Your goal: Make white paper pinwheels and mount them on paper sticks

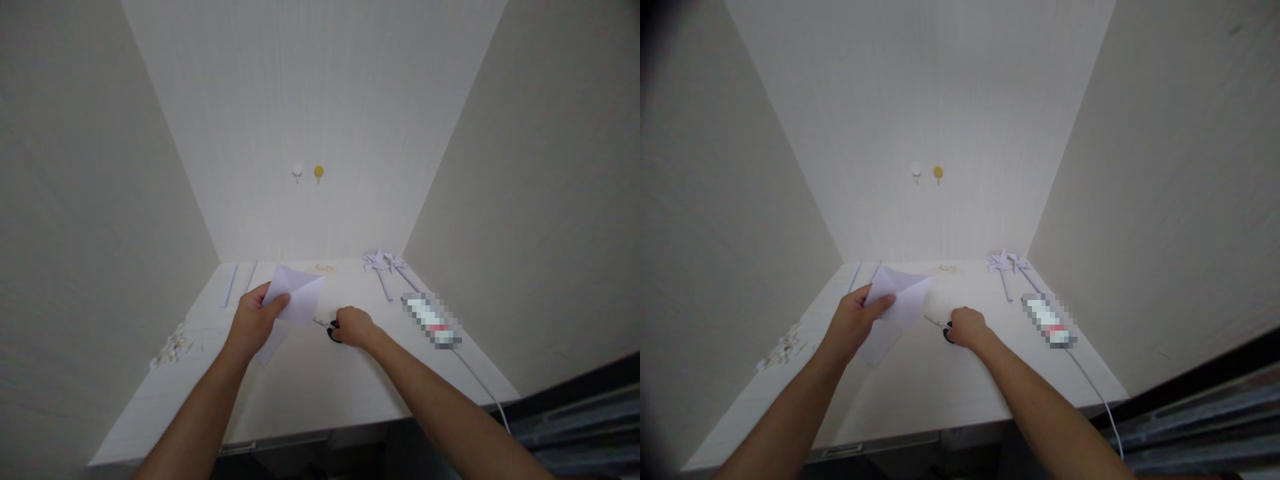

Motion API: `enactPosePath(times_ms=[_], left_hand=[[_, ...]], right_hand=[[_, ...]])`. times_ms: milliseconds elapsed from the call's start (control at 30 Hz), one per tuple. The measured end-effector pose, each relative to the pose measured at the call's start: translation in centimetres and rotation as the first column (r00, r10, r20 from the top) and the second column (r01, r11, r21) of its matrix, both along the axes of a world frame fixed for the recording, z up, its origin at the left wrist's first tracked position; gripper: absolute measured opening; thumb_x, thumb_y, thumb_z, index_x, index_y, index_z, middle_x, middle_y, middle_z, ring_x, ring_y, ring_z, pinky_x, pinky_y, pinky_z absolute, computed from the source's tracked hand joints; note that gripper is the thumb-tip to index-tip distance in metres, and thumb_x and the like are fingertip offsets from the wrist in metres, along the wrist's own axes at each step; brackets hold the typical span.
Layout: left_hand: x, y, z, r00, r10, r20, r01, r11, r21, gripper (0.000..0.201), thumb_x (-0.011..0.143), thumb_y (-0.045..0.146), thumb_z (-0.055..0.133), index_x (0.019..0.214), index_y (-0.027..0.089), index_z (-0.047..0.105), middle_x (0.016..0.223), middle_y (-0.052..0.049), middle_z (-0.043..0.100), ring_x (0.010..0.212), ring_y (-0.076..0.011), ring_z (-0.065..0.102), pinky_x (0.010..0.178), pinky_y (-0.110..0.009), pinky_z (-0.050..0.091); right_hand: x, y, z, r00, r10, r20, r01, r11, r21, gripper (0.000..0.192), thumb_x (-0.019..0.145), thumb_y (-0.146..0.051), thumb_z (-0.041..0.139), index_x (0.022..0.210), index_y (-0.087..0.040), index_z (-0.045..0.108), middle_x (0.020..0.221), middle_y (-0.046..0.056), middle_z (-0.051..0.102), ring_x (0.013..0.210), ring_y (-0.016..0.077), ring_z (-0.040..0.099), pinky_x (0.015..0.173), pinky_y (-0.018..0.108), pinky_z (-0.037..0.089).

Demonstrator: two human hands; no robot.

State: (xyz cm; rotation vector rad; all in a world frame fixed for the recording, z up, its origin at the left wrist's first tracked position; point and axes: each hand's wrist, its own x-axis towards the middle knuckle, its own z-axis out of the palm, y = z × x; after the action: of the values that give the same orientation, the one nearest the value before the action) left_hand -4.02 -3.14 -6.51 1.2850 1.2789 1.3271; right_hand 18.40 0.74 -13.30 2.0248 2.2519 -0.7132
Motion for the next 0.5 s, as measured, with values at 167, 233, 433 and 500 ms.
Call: enactPosePath(times_ms=[167,233,433,500], left_hand=[[0.9,1.4,3.4,0.997,-0.017,0.076,0.009,0.993,0.115,0.029,0.071,0.042,0.078,0.083,0.016,0.075,0.068,-0.001,0.07,0.059,-0.0166,0.059,0.056,-0.026,0.044],[1.2,1.8,4.8,0.993,-0.014,0.118,-0.005,0.987,0.162,0.028,0.072,0.042,0.079,0.083,0.016,0.075,0.067,0.0,0.069,0.058,-0.0157,0.058,0.055,-0.025,0.044],[1.7,3.3,7.2,0.977,0.073,0.198,-0.131,0.946,0.296,0.024,0.073,0.039,0.081,0.083,0.018,0.074,0.068,0.001,0.067,0.058,-0.0142,0.056,0.052,-0.024,0.044],[1.7,4.0,7.2,0.967,0.127,0.222,-0.197,0.923,0.329,0.023,0.072,0.036,0.082,0.084,0.018,0.074,0.071,0.001,0.068,0.059,-0.0143,0.057,0.053,-0.023,0.045]], right_hand=[[2.2,1.6,0.2,0.974,-0.077,-0.213,0.051,0.991,-0.123,0.033,0.101,-0.035,0.067,0.13,-0.018,0.065,0.131,0.011,0.066,0.11,0.0255,0.068,0.092,0.046,0.06],[3.6,1.8,0.2,0.926,-0.109,-0.36,0.048,0.984,-0.174,0.032,0.101,-0.037,0.067,0.125,-0.016,0.066,0.122,0.009,0.069,0.1,0.0229,0.071,0.084,0.041,0.062],[5.0,2.1,1.9,0.586,-0.143,-0.798,0.061,0.989,-0.133,0.053,0.073,-0.066,0.08,0.079,-0.02,0.055,0.065,-0.007,0.051,0.051,0.0082,0.046,0.06,0.029,0.053],[4.1,2.6,4.0,0.448,-0.093,-0.889,0.088,0.994,-0.06,0.058,0.065,-0.07,0.081,0.078,-0.021,0.053,0.066,-0.007,0.048,0.054,0.0087,0.045,0.065,0.03,0.053]])
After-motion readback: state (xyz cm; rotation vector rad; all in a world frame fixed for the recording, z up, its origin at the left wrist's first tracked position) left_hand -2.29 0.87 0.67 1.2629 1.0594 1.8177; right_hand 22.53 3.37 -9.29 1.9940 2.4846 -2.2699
